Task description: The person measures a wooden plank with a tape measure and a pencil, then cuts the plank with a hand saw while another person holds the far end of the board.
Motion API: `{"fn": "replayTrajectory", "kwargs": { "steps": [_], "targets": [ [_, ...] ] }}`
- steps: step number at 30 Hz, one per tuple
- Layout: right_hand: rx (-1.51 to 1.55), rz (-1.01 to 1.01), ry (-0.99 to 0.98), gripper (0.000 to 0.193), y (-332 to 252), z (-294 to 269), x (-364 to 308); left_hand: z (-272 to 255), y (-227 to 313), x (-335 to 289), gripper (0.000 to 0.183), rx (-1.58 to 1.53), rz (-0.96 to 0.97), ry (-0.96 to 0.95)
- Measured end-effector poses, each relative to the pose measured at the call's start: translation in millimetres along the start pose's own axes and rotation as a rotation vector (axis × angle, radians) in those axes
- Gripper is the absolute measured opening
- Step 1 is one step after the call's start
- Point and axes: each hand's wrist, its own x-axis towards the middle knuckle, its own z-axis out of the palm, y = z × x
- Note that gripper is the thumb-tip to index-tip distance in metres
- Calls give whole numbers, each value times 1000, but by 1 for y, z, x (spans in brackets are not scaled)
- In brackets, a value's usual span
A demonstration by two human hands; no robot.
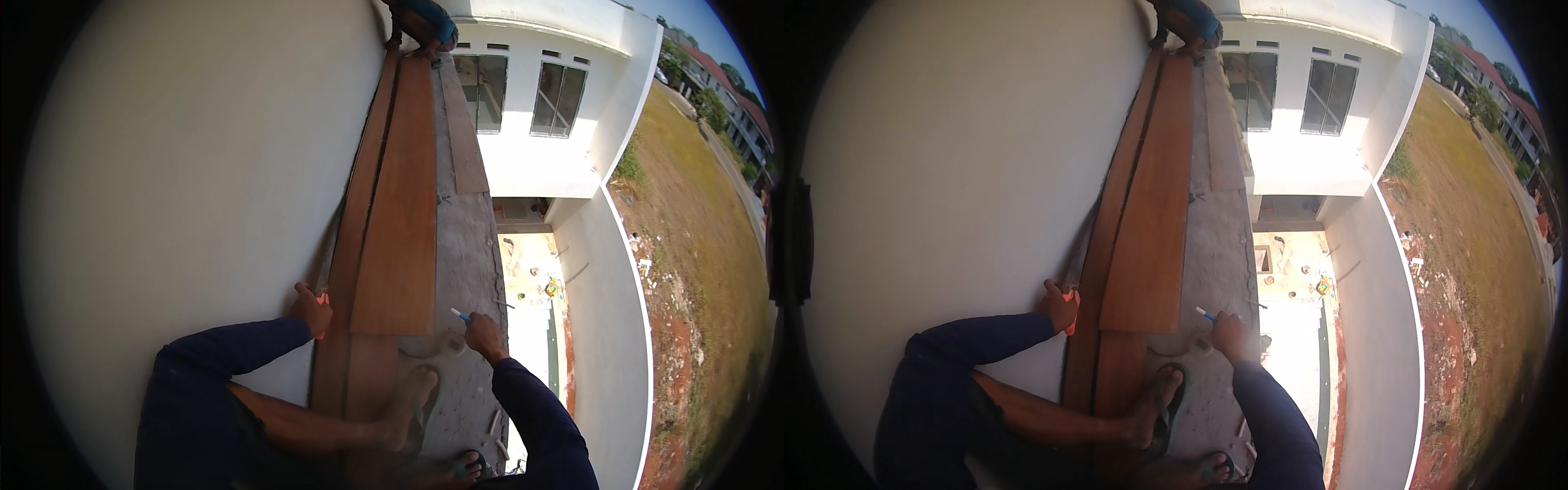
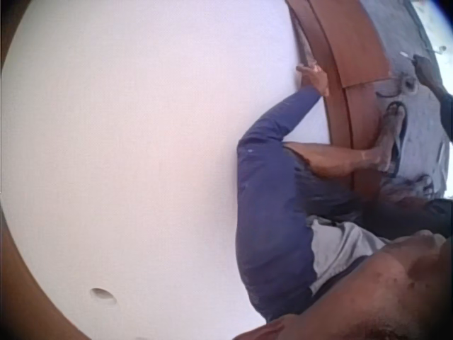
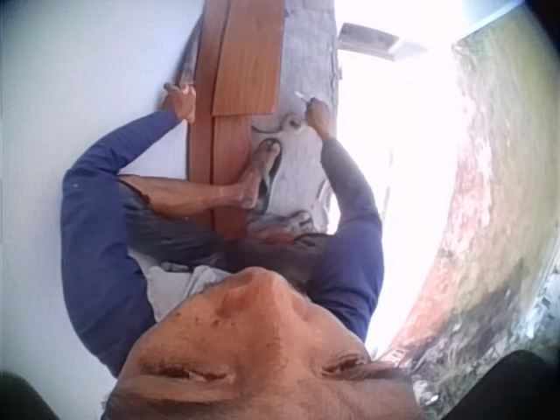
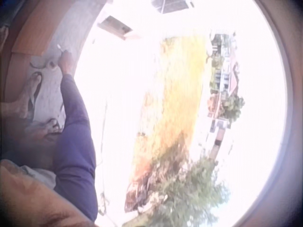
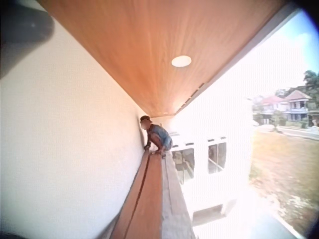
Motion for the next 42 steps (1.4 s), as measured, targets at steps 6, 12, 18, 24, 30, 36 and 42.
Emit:
{"fn": "replayTrajectory", "kwargs": {
  "steps": [6,12,18,24,30,36,42],
  "targets": [
    [289,10,358,26,-14,-36,18,-6,18,13,54,-106,137,312],
    [701,-251,312,49,-108,-83,-24,-44,92,-13,56,-623,349,185],
    [1295,-180,-96,35,-137,-107,-50,-14,145,-66,64,-796,370,-251],
    [1306,-50,15,20,-59,-78,-57,18,120,-58,99,-492,209,-428],
    [839,-205,267,20,47,-13,-28,-1,-93,-29,138,315,22,-258],
    [853,-130,161,26,60,13,-31,67,-152,-54,144,131,79,-307],
    [794,-128,93,29,60,22,-21,50,-138,-46,121,295,-133,-452]
  ]
}}
